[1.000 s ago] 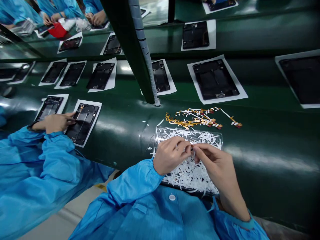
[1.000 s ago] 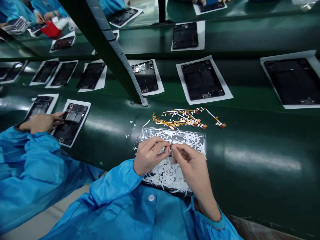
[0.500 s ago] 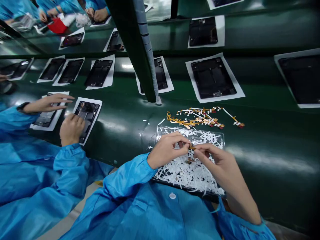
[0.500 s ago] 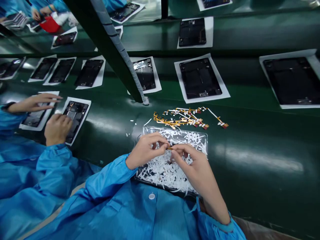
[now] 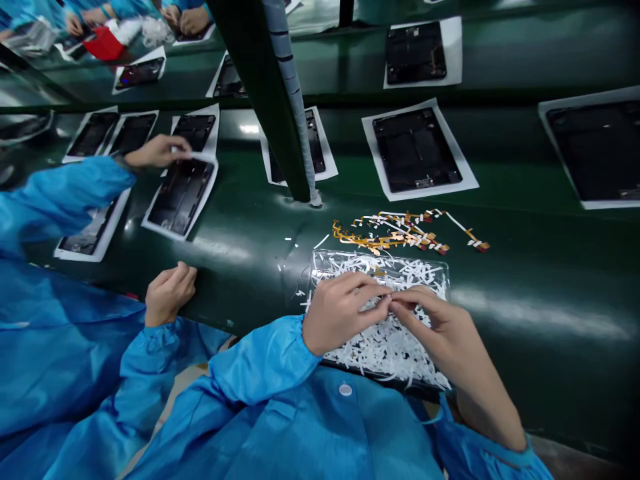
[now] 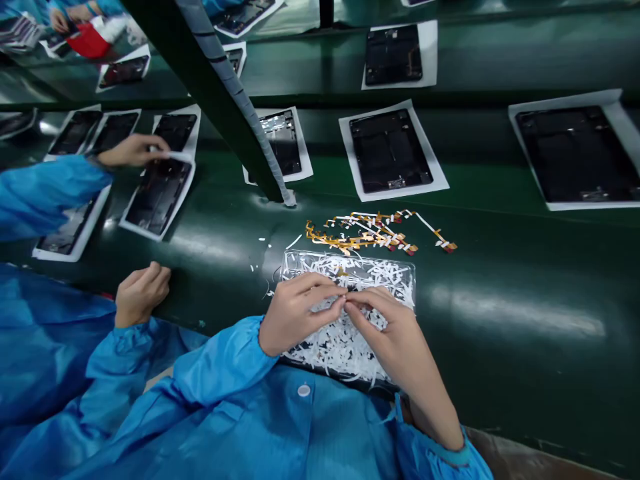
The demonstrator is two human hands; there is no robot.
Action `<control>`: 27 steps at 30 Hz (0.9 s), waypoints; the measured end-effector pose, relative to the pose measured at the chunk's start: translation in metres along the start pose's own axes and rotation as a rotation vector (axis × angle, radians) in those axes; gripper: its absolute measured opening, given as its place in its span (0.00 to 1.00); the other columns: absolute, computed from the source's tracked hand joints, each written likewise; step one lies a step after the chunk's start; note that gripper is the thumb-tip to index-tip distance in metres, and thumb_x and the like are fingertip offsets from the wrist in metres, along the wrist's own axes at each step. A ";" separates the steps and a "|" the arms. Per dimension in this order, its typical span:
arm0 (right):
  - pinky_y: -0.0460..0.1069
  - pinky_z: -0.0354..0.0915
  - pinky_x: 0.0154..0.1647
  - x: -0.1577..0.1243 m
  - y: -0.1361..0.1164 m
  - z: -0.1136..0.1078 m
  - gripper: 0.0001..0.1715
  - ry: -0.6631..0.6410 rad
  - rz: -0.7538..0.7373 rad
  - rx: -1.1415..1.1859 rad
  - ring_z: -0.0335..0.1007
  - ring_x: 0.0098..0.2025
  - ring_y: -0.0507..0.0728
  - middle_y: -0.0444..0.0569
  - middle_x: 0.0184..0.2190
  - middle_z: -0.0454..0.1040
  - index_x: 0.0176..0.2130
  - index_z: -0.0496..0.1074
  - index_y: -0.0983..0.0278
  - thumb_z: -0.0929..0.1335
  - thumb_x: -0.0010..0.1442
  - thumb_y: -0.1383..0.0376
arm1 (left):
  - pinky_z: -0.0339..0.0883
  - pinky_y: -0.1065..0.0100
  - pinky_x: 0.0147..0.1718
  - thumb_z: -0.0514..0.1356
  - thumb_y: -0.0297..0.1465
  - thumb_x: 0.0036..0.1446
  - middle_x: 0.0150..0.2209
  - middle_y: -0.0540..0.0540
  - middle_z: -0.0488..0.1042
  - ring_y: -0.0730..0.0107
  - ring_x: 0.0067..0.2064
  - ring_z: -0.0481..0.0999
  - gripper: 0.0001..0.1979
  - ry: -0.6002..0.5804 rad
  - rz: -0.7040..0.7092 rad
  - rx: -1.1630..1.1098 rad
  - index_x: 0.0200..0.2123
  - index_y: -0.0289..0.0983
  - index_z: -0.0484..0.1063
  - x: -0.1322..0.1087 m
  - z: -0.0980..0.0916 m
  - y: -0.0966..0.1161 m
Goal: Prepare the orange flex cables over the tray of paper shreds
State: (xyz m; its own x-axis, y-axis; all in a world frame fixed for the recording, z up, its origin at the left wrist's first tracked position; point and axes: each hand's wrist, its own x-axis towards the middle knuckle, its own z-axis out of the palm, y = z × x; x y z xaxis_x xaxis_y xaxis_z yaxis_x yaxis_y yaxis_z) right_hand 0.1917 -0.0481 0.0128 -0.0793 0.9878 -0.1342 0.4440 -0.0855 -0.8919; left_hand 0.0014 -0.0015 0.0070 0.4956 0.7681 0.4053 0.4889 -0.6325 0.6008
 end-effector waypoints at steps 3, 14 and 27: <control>0.54 0.68 0.43 0.011 -0.002 0.010 0.11 0.007 -0.037 -0.036 0.73 0.43 0.60 0.50 0.39 0.78 0.43 0.78 0.58 0.68 0.67 0.56 | 0.74 0.68 0.37 0.60 0.28 0.64 0.38 0.48 0.81 0.70 0.38 0.79 0.06 0.027 0.041 0.159 0.42 0.36 0.76 -0.003 0.007 -0.007; 0.48 0.69 0.30 -0.016 -0.001 -0.057 0.11 0.094 -0.043 -0.165 0.74 0.33 0.55 0.49 0.31 0.75 0.41 0.79 0.55 0.67 0.68 0.57 | 0.64 0.68 0.28 0.55 0.25 0.62 0.29 0.48 0.74 0.68 0.31 0.74 0.08 -0.088 -0.058 0.356 0.30 0.34 0.72 -0.012 -0.001 -0.038; 0.50 0.77 0.33 0.010 -0.016 -0.023 0.31 -0.056 -0.279 -0.278 0.79 0.32 0.56 0.45 0.36 0.80 0.67 0.63 0.49 0.69 0.67 0.56 | 0.76 0.67 0.38 0.62 0.33 0.64 0.38 0.45 0.79 0.71 0.37 0.78 0.07 -0.130 -0.149 -0.420 0.38 0.36 0.77 0.011 -0.008 -0.009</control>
State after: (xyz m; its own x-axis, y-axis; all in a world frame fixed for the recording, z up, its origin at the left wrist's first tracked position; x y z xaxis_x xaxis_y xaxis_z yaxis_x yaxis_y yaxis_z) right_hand 0.2042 -0.0338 0.0352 -0.2763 0.9588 0.0661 0.6225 0.2310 -0.7477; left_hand -0.0034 0.0135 0.0111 0.5413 0.8116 0.2198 0.2414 -0.4004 0.8840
